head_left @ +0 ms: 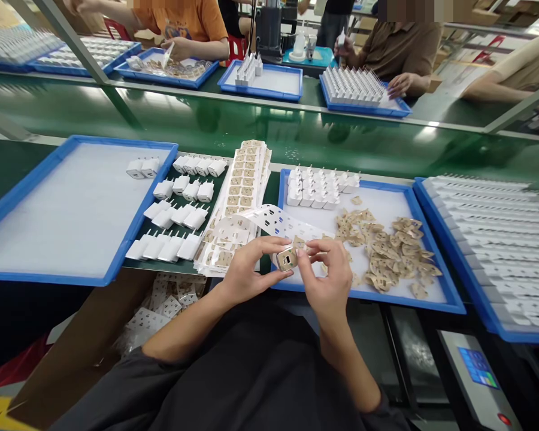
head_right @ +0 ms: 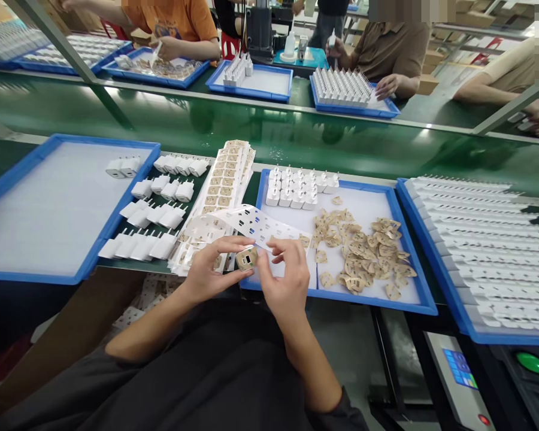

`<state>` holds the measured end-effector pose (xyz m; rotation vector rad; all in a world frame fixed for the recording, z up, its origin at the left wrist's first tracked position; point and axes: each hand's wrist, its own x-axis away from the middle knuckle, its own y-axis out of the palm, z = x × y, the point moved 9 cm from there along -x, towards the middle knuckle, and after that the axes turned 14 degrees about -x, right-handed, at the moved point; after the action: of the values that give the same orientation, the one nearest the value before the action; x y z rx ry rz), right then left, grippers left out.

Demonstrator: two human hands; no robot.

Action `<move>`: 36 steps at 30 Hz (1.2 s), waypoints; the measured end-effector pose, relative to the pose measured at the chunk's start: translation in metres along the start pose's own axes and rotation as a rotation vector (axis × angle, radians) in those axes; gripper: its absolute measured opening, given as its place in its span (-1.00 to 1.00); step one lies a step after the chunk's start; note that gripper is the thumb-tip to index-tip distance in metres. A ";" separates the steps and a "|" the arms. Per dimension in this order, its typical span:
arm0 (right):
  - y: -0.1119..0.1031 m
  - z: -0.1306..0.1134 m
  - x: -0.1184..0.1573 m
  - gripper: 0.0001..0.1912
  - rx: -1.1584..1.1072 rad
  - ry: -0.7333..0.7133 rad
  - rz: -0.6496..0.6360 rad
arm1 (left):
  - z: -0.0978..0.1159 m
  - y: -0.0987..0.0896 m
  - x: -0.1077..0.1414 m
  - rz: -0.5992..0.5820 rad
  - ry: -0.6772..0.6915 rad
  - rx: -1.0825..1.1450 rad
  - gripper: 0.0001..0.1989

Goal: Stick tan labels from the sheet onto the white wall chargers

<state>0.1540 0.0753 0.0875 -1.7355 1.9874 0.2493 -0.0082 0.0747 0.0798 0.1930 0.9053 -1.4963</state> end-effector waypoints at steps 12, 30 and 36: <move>0.034 0.035 0.010 -0.92 -0.730 0.357 -0.070 | 0.018 0.000 -0.001 0.105 0.198 -0.225 -0.58; 0.026 0.030 0.005 -0.85 -0.655 0.273 -0.157 | 0.013 -0.001 0.000 0.044 0.145 -0.036 -0.52; 0.007 -0.006 0.000 -0.83 -0.180 -0.130 -0.155 | 0.002 0.003 0.004 -0.013 0.019 0.000 -0.58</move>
<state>0.1459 0.0734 0.0916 -1.9215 1.7745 0.4879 -0.0053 0.0710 0.0778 0.2026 0.9232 -1.5086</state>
